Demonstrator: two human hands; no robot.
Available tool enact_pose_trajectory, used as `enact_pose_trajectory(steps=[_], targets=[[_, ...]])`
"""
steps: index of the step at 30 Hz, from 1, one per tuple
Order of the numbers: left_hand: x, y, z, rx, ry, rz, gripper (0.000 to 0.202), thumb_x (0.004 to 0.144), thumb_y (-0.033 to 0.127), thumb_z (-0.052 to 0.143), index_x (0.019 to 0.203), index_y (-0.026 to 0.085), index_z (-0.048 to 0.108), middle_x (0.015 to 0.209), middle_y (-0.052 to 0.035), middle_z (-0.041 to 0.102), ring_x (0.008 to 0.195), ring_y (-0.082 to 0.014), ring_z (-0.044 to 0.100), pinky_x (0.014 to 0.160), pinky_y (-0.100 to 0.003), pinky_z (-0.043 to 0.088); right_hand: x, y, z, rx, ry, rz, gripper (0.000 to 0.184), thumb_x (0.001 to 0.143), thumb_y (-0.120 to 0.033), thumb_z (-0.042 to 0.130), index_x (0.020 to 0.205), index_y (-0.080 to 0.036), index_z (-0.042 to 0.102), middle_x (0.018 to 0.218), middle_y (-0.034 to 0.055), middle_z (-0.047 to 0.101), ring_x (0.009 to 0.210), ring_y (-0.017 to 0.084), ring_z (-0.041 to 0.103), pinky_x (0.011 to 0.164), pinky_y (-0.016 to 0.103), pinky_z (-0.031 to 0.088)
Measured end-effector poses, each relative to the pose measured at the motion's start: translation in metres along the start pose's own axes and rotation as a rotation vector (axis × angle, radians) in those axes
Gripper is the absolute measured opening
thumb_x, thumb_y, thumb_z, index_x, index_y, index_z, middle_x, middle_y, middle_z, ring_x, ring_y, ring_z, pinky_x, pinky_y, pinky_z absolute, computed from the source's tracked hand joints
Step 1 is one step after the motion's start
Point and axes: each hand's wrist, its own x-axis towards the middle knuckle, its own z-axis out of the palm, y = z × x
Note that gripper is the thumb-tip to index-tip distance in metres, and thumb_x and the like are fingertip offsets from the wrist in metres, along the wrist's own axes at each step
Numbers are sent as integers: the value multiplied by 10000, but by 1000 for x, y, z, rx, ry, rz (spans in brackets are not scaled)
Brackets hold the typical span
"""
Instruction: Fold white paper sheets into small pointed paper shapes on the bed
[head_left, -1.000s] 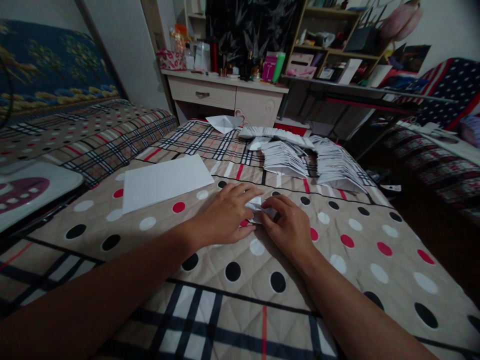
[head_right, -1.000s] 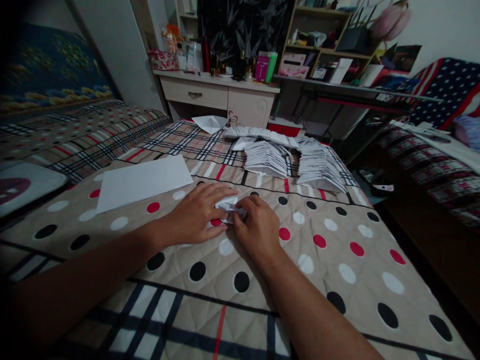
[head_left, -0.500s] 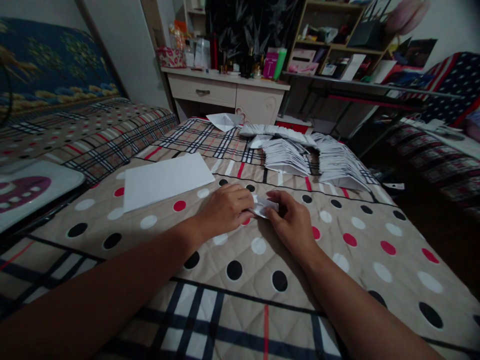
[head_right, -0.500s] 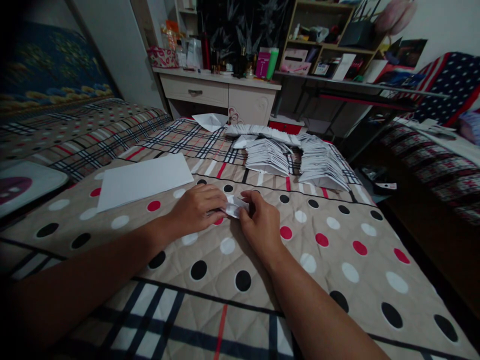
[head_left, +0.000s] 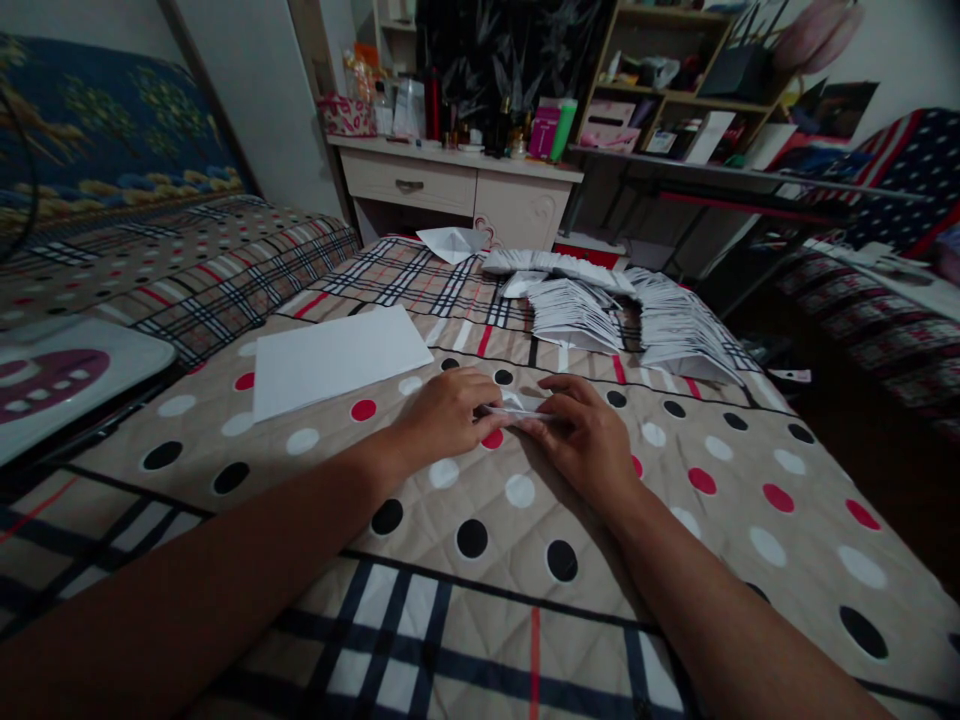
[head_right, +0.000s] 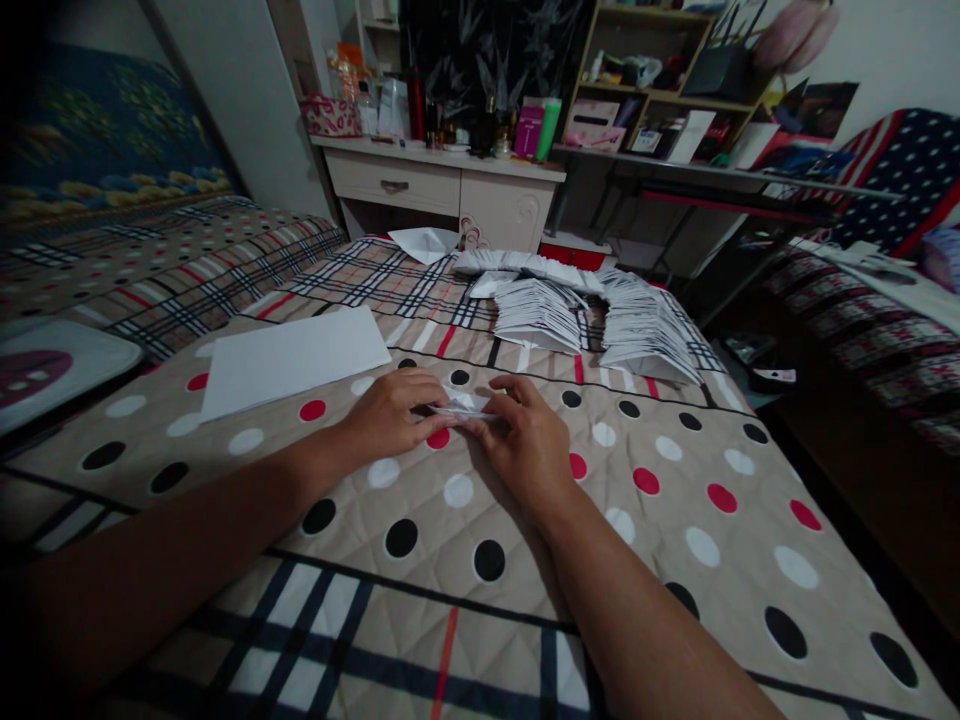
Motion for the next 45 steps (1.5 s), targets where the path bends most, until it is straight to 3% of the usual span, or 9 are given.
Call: enact_pose_trajectory(steps=[6,10,12,19,22,26,30,39,45], targets=[[0,3,-1,-38,19,-105,271,746,280,767,932,187,594,844,-1,653,785,-162,610,735,-294,468,1,2,1,86,-57,-43,142,822,-224,667,689,-193,627,1059,69,710,908,218,673,754,339,506],[3,5,1,-126,99,-168,737,627,249,854,1267,203,491,1191,-83,609,1080,-219,597,918,-349,486,0,1,6,191,-52,-54,192,808,-197,677,640,-192,586,1051,82,717,919,221,680,767,341,514],[3,4,2,-190,84,-209,863,583,259,879,1333,207,455,1211,-92,622,1109,-233,602,949,-371,485,-1,0,7,217,-31,-80,209,801,-189,684,623,-188,576,1058,93,710,898,217,684,728,323,518],[0,-7,2,-273,-25,-122,364,664,261,829,1003,204,710,1036,-51,704,948,-196,664,860,-323,517,-5,-2,7,195,-28,-178,81,826,-145,644,767,-189,679,1119,97,670,915,203,674,706,291,529],[1,-8,-6,-207,-106,-88,377,669,281,824,1025,209,721,1044,-47,706,926,-190,667,842,-310,519,-4,-2,7,128,-40,-239,117,843,-118,607,849,-194,696,1118,101,678,930,209,663,732,313,534],[4,0,-20,30,-231,-64,379,691,412,796,1029,254,730,1102,-37,695,983,-224,649,859,-344,498,-1,-2,8,79,-30,-360,152,823,-78,597,755,-198,662,993,71,716,925,220,630,785,361,518],[7,8,-28,186,-296,-10,353,735,507,733,1008,284,742,1126,-44,684,1080,-276,596,918,-410,447,0,-1,8,95,-48,-356,176,824,-81,599,713,-210,644,955,50,721,912,208,617,777,352,509],[13,9,-36,245,-343,45,280,710,435,772,966,322,756,954,-35,705,988,-263,607,910,-409,393,-1,-4,9,-122,-77,-342,160,861,-147,601,756,-232,687,836,32,733,968,244,582,799,389,450],[12,0,-33,29,-344,-62,324,630,380,834,933,298,750,973,-18,692,914,-220,635,805,-326,455,-2,-9,7,-168,-32,-400,128,856,-154,616,818,-240,703,821,18,734,984,257,597,805,401,417]])
